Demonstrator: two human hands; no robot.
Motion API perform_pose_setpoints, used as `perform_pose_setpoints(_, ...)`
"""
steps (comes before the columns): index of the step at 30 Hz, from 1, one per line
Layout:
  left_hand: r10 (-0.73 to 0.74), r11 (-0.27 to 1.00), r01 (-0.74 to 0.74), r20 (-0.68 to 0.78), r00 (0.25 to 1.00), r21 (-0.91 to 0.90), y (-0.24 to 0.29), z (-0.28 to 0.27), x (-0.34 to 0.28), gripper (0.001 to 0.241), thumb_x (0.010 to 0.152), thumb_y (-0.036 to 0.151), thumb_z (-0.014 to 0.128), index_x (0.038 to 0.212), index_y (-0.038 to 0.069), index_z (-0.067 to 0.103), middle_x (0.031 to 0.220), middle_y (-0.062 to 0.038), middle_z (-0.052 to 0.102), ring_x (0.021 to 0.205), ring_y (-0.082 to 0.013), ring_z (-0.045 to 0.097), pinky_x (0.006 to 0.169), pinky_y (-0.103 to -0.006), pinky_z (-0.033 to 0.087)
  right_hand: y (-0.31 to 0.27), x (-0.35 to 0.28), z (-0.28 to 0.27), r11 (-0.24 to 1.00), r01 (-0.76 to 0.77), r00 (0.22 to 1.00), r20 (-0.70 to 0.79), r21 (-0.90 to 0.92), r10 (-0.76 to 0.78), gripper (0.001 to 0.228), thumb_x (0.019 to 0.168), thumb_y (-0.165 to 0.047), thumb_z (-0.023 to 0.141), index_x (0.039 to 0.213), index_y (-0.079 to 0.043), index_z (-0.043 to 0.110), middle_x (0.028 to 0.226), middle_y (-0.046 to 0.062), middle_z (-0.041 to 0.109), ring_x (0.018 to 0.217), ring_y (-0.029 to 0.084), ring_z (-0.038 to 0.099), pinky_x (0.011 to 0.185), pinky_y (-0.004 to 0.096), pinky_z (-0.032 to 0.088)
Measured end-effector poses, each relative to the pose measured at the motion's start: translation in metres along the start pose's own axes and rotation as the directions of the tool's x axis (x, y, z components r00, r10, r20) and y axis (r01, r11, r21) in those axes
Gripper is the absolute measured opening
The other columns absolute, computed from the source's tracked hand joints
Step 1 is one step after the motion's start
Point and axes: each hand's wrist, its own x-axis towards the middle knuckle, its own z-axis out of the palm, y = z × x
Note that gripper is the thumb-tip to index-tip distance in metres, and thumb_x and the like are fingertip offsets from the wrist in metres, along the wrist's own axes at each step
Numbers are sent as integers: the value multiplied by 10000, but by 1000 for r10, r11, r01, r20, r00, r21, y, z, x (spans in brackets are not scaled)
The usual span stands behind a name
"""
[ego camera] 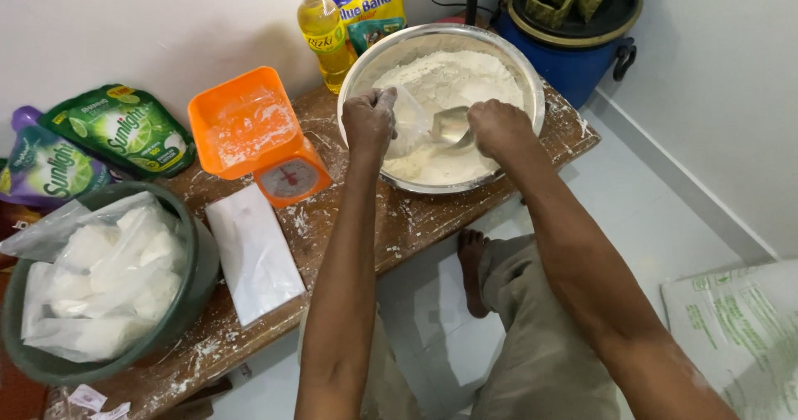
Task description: Measuring flour by scooping it from a large bowl into a container on a scale and adjusting the amount to reach a target weight.
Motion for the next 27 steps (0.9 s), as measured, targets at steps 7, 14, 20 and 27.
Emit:
perform_pose_setpoints(7,-12,999,14,37,999,-39,-33,16,6,221,897,256,696,792,74,767,412,-48,554,350,-161,617,413,-264,482,-7,-29,-53,998,-62,997,34,-4,62,256,942,45,462,1095,75,665,908,272,741,923,485,752,771,610,590)
perform_pose_setpoints(14,-70,981,64,23,997,181,-49,25,8,229,906,299,687,898,91,781,583,-98,666,612,-296,709,652,-410,555,-7,-19,-40,994,-64,998,17,88,63,244,886,109,473,1074,156,621,852,304,720,847,514,745,721,605,603)
perform_pose_setpoints(20,-88,967,76,38,995,243,-46,27,6,290,898,360,682,1003,108,782,777,-151,746,933,-424,739,871,-526,552,-3,-4,-13,996,17,999,-35,90,-14,191,888,110,518,1041,176,612,800,317,697,791,507,745,663,573,612)
perform_pose_setpoints(27,-99,969,95,5,995,227,-26,22,-4,264,904,344,682,1019,123,770,830,-144,771,977,-408,741,893,-516,560,-15,4,-16,983,1,1000,-17,184,2,191,880,122,520,1048,196,570,800,336,680,775,525,733,625,609,601)
